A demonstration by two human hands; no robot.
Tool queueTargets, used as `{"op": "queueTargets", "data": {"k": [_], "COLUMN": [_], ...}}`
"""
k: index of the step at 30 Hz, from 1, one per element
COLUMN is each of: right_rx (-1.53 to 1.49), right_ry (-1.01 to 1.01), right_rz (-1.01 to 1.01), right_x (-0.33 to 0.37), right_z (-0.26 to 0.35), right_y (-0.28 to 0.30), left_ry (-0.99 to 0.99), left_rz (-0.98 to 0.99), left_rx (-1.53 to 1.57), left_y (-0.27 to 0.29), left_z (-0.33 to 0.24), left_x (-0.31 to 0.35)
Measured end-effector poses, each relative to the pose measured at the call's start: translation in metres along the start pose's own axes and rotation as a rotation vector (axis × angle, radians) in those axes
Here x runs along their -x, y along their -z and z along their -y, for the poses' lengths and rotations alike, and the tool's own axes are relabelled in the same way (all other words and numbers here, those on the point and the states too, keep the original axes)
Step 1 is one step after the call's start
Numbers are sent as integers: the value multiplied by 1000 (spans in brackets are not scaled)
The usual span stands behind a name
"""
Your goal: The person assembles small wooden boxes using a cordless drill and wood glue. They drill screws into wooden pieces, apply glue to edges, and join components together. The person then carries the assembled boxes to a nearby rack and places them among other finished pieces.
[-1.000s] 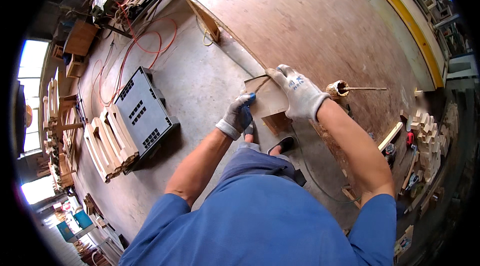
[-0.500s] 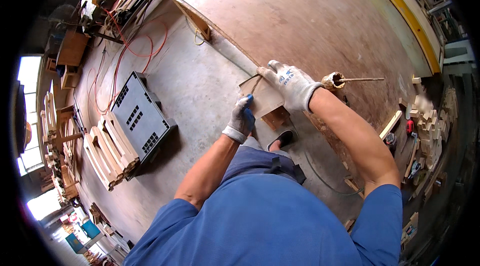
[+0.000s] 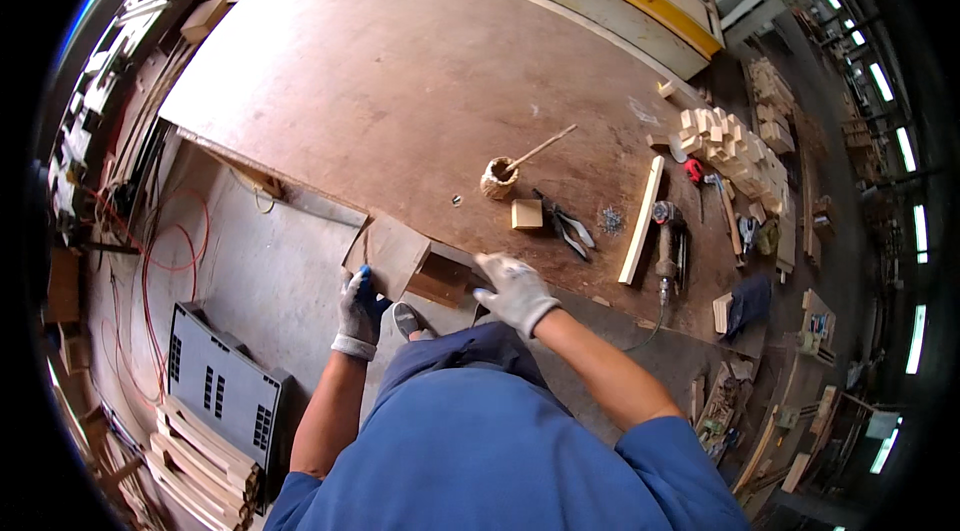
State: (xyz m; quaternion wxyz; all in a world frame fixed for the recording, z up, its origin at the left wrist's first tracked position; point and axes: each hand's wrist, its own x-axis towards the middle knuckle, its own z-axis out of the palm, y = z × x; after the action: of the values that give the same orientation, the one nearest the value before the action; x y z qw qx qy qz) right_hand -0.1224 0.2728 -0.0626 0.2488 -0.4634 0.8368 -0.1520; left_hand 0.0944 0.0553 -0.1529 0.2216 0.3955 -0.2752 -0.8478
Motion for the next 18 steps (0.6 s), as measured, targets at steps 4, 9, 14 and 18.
{"op": "queueTargets", "data": {"k": [4,9,14,18], "right_rx": [-25,-219,205,427], "right_ry": [-371,-663,-726,-873], "right_rz": [3,-161,-300,-198], "right_x": [40,43,15,-17], "right_z": [-52,-117,-247,-336], "right_y": [17,54,103,140], "left_ry": [-23,9,-142,-177], "left_rz": [-35,-94,-116,-263], "left_rx": [-3,54,92,116], "left_y": [1,13,33,12], "left_z": [5,19,41,27], "left_x": [1,4,0,22]}}
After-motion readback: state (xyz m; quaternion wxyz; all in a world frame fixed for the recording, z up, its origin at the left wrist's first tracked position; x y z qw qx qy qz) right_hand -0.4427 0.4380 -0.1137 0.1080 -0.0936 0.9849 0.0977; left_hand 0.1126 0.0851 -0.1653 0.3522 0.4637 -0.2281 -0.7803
